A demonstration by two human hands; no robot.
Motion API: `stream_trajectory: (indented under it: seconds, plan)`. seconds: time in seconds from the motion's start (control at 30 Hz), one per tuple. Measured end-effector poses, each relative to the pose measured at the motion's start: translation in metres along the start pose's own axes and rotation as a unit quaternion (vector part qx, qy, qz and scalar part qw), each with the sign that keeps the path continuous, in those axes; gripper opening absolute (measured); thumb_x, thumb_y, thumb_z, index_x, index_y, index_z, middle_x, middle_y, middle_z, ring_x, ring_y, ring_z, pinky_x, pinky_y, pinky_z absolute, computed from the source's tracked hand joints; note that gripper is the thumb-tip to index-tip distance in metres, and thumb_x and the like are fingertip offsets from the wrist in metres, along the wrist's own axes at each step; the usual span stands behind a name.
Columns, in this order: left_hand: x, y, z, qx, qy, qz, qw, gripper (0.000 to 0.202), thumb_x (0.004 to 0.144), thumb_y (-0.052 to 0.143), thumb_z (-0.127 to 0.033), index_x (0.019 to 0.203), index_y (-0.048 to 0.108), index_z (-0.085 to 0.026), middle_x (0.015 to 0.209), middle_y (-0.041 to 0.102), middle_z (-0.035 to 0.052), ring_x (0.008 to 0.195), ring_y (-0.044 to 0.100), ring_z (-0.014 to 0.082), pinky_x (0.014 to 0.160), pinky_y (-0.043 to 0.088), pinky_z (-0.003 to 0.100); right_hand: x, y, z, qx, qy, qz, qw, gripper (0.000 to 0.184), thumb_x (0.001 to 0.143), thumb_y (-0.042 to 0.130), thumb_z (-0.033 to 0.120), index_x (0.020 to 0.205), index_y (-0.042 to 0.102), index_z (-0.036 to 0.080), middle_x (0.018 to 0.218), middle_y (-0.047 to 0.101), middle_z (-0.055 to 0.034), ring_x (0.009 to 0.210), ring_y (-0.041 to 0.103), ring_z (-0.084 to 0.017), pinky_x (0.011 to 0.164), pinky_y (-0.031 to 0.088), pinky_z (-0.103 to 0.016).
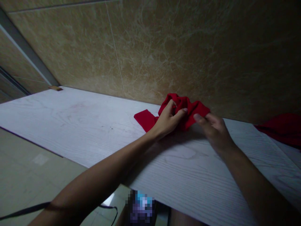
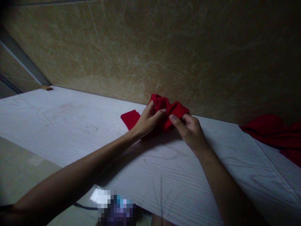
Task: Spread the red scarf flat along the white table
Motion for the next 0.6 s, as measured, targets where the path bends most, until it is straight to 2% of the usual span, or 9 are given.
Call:
stream_trajectory:
  seconds: [0.1,0.2,0.37,0.5,0.6]
  plan:
    - [-0.001,0.006,0.008,-0.012,-0.076,0.054,0.996,0.039,0.083,0.081,-0.048,0.089,0.061,-0.015,0.084,0.065,0.0024,0.077,0.058,0.0144,0.072,0.045,0.027,0.000,-0.004,-0.005,-0.077,-0.033,-0.007,0.996,0.041,0.080,0.080,0.064,0.067,0.070,0.026,0.068,0.067,-0.0002,0.072,0.063,-0.020,0.071,0.057,-0.034]
    - [-0.004,0.014,0.013,-0.037,-0.126,0.101,0.986,0.050,0.075,0.086,-0.057,0.079,0.061,-0.013,0.076,0.062,0.0014,0.068,0.053,0.0112,0.064,0.041,0.026,0.002,-0.008,-0.016,-0.039,-0.006,-0.027,0.999,0.042,0.085,0.075,0.062,0.066,0.067,0.025,0.065,0.065,0.0002,0.072,0.066,-0.020,0.070,0.058,-0.034]
    - [0.001,0.014,0.009,-0.097,-0.091,0.057,0.990,0.055,0.076,0.082,-0.064,0.087,0.065,-0.013,0.084,0.066,0.0029,0.075,0.059,0.0123,0.070,0.045,0.026,0.006,-0.010,-0.023,0.068,0.049,-0.062,0.995,0.033,0.084,0.077,0.057,0.080,0.068,0.025,0.080,0.074,-0.0035,0.092,0.074,-0.026,0.080,0.063,-0.041]
    - [0.000,0.012,0.002,-0.082,-0.058,0.041,0.994,0.053,0.083,0.077,-0.065,0.091,0.068,-0.013,0.086,0.068,0.0041,0.082,0.063,0.0152,0.076,0.050,0.028,0.010,-0.023,-0.016,0.112,0.043,-0.125,0.985,0.032,0.081,0.079,0.053,0.080,0.065,0.025,0.085,0.076,-0.0070,0.106,0.074,-0.032,0.085,0.064,-0.048]
    - [-0.003,0.010,-0.012,-0.049,-0.013,0.046,0.998,0.046,0.086,0.077,-0.059,0.092,0.069,-0.014,0.089,0.069,0.0032,0.086,0.063,0.0161,0.080,0.050,0.028,0.013,-0.030,-0.012,0.138,0.033,-0.132,0.981,0.028,0.081,0.078,0.053,0.084,0.068,0.027,0.093,0.078,-0.0078,0.114,0.072,-0.033,0.088,0.064,-0.050]
Point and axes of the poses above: each hand's wrist, its own x-axis towards the middle knuckle, its own y-axis out of the palm, z = x × y, the point moved 8 cm from there along x, towards the middle knuckle
